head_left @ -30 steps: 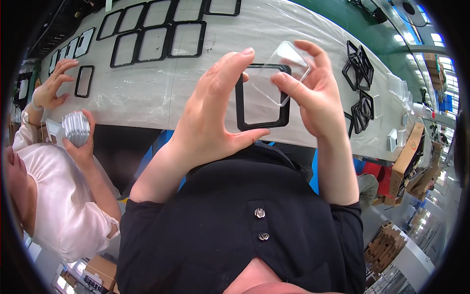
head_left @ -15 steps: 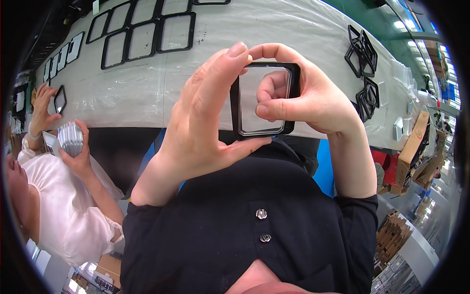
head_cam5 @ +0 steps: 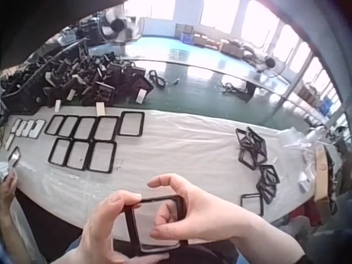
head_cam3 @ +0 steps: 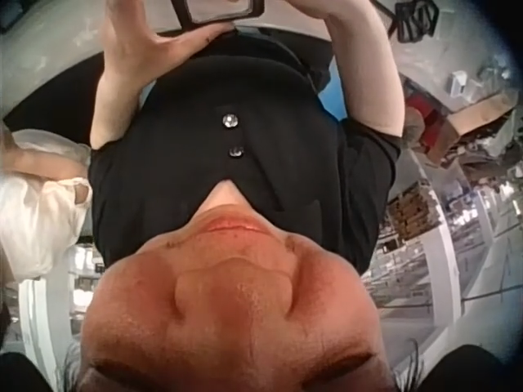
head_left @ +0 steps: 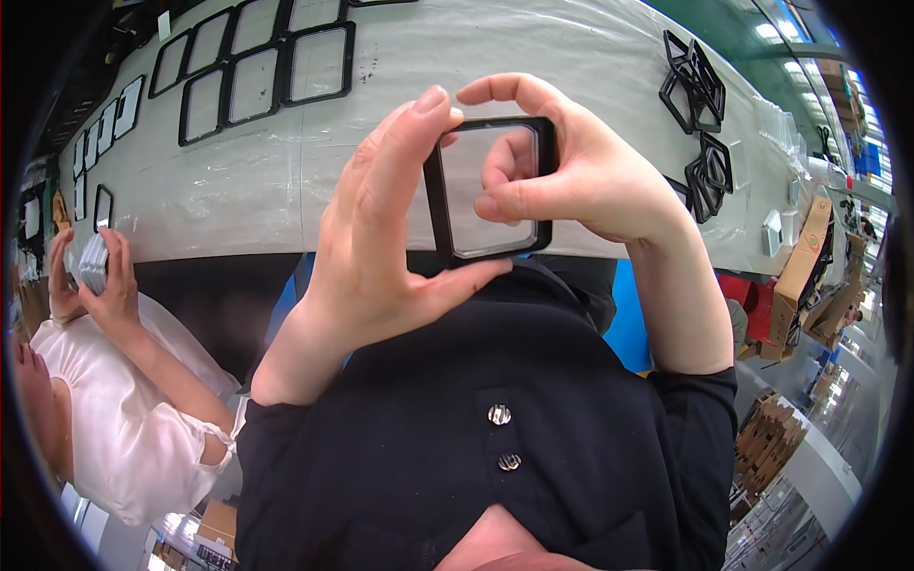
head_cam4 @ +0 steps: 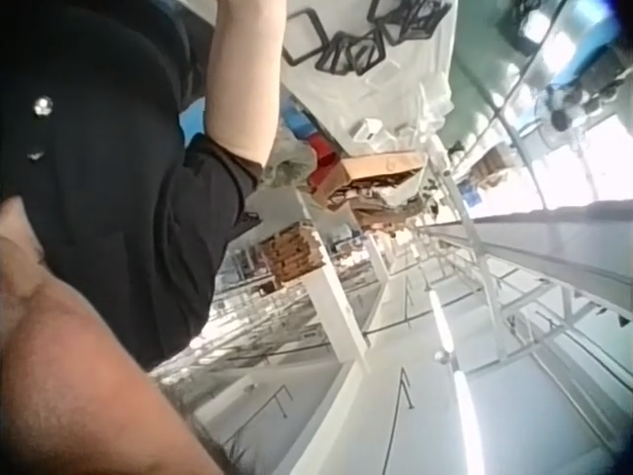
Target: Assembling clear panes into black plastic frames on a factory production line.
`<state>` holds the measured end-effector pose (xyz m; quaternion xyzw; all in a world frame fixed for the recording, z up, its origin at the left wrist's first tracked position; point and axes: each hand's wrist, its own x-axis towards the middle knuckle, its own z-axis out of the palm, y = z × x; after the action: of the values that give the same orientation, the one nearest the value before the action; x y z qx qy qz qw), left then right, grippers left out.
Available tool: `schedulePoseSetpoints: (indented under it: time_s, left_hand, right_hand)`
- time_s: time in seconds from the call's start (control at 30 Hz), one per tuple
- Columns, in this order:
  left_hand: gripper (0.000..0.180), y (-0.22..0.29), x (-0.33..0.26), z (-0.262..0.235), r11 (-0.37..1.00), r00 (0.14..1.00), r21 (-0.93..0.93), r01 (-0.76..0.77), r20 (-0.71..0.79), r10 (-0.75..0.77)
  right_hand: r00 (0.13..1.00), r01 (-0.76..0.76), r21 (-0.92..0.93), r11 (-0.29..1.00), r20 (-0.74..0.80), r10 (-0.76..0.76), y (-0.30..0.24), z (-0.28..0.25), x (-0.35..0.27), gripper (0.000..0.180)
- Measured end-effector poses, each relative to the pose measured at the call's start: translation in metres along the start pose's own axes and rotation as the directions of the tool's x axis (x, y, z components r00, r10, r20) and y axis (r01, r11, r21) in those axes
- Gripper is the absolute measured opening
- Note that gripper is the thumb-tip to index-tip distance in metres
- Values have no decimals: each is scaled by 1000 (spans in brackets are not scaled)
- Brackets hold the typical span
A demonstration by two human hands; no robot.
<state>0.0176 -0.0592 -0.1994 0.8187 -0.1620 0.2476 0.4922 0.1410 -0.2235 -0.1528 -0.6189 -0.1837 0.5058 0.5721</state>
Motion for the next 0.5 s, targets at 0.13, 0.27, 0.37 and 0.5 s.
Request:
schedulePoseSetpoints:
  time_s: [0.13,0.27,0.37,0.5]
  left_hand:
    - [112,-24,-7,9,988,992,99,117,-47,-113]
    - [115,-40,-11,19,949,981,249,192,-21,-193]
    - [116,-45,-12,19,921,956,272,279,15,-294]
    - [105,-48,-7,18,921,953,274,278,45,-301]
  right_hand:
    - [911,126,-501,856,-284,-300,27,9,7,85]
    - [707,116,-981,156,-29,-706,61,6,-2,67]
    - [851,17,-999,28,0,-526,82,16,-5,61]
    - [816,-34,-998,-52,2,-578,85,21,4,57]
